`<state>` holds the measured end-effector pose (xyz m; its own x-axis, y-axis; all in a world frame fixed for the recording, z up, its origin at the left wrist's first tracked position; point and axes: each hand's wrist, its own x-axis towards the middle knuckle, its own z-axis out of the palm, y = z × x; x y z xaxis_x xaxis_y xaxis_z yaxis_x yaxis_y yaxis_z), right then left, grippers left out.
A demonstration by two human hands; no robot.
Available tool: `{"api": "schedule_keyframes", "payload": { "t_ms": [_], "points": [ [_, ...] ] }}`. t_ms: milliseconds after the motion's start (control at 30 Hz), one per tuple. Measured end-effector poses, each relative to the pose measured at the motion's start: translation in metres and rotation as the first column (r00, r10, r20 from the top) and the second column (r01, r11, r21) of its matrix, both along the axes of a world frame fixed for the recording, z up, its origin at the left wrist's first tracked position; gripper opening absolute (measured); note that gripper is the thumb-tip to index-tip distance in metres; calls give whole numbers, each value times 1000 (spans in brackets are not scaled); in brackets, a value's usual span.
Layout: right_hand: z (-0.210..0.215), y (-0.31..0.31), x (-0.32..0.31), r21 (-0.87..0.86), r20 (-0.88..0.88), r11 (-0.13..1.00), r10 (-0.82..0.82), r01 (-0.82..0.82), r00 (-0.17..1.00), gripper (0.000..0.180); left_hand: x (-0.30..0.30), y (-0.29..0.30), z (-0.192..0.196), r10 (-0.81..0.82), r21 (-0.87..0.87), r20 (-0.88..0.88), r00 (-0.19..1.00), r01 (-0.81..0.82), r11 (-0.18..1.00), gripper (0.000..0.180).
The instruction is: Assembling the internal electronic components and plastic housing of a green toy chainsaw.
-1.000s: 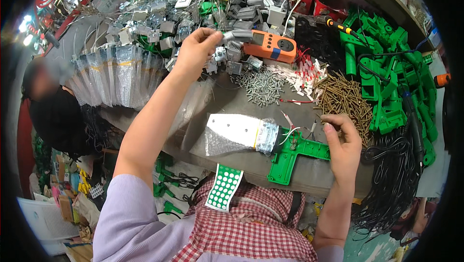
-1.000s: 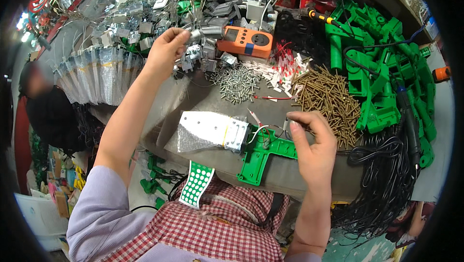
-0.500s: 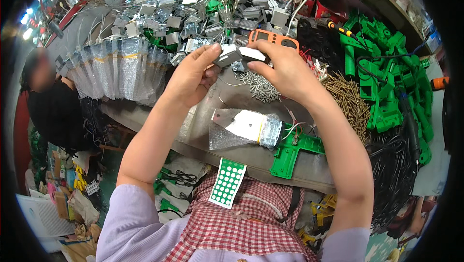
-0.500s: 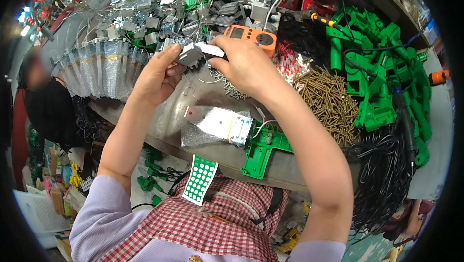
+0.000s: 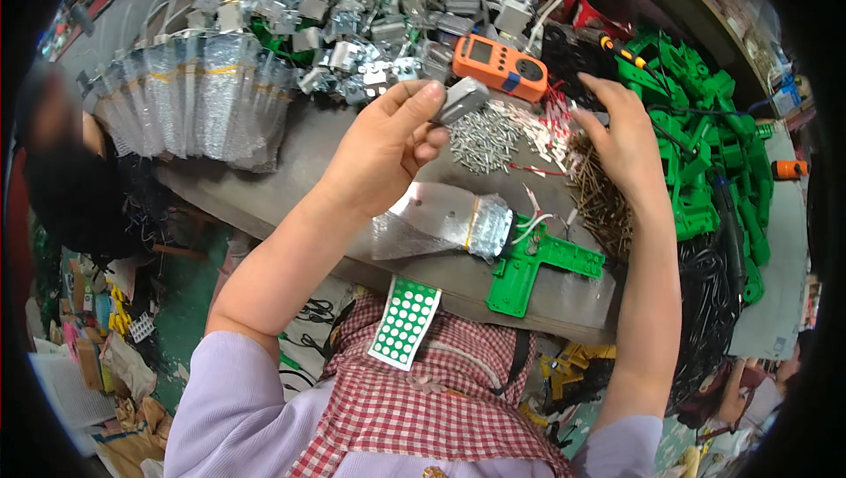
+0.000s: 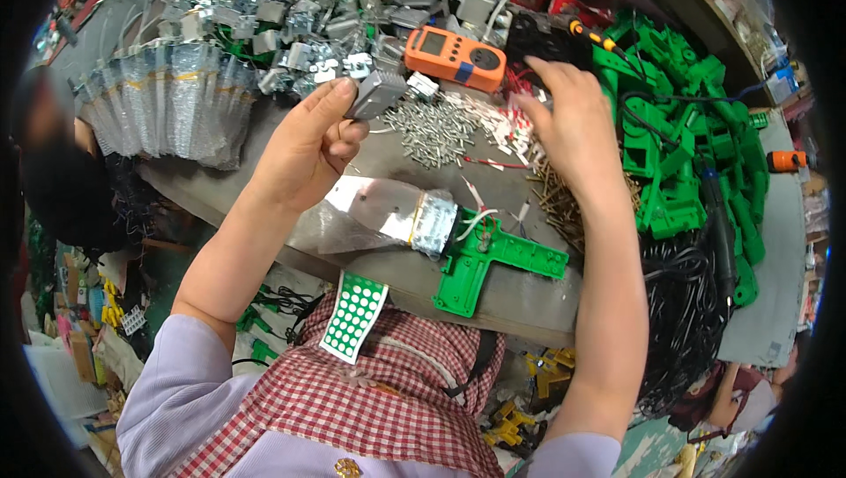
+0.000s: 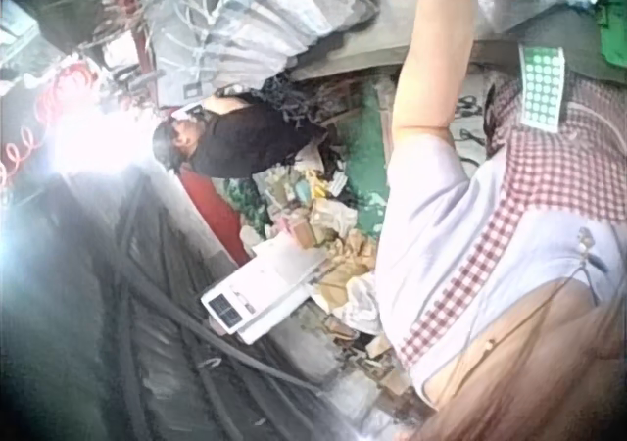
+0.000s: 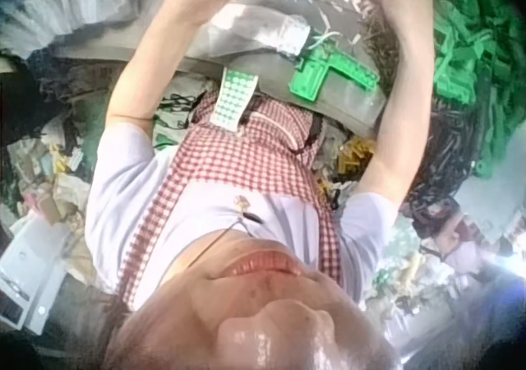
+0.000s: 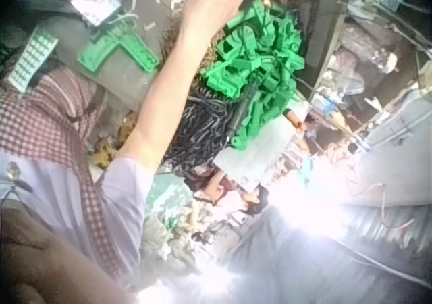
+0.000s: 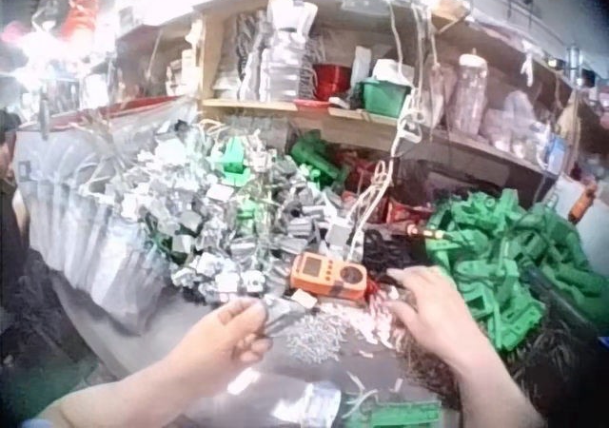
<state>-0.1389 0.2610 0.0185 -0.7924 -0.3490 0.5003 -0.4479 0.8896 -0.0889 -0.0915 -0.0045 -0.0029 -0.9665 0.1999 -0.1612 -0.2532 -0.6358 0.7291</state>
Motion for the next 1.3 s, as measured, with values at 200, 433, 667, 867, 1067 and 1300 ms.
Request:
{"api": "schedule_keyframes", "payload": {
  "t_ms": [200,433,667,867,1067,1300],
  "points": [
    [13,-51,80,-888,338,459,616,25,711,62,27,35,3,-133,-141,-607,784,58,988,31],
    [-49,-26,150,-952,227,300,566,59,792,62,48,36,-14,-560,-642,-410,720,208,738,61],
    [-89,-36,189,-894,431,335,459,297,777,47,32,3,-61,-719,-867,-478,504,-403,294,75],
    [-87,-31,185,-637,532,761,316,125,785,49,33,6,-74,-698,-866,-454,553,-459,199,83],
    [-83,-35,185,-625,568,765,306,158,764,56,30,5,-76,-699,-865,-451,556,-464,189,79],
    [-72,-35,180,-556,546,830,329,39,771,61,29,6,-78,-691,-868,-459,558,-449,215,75]
  ]
}}
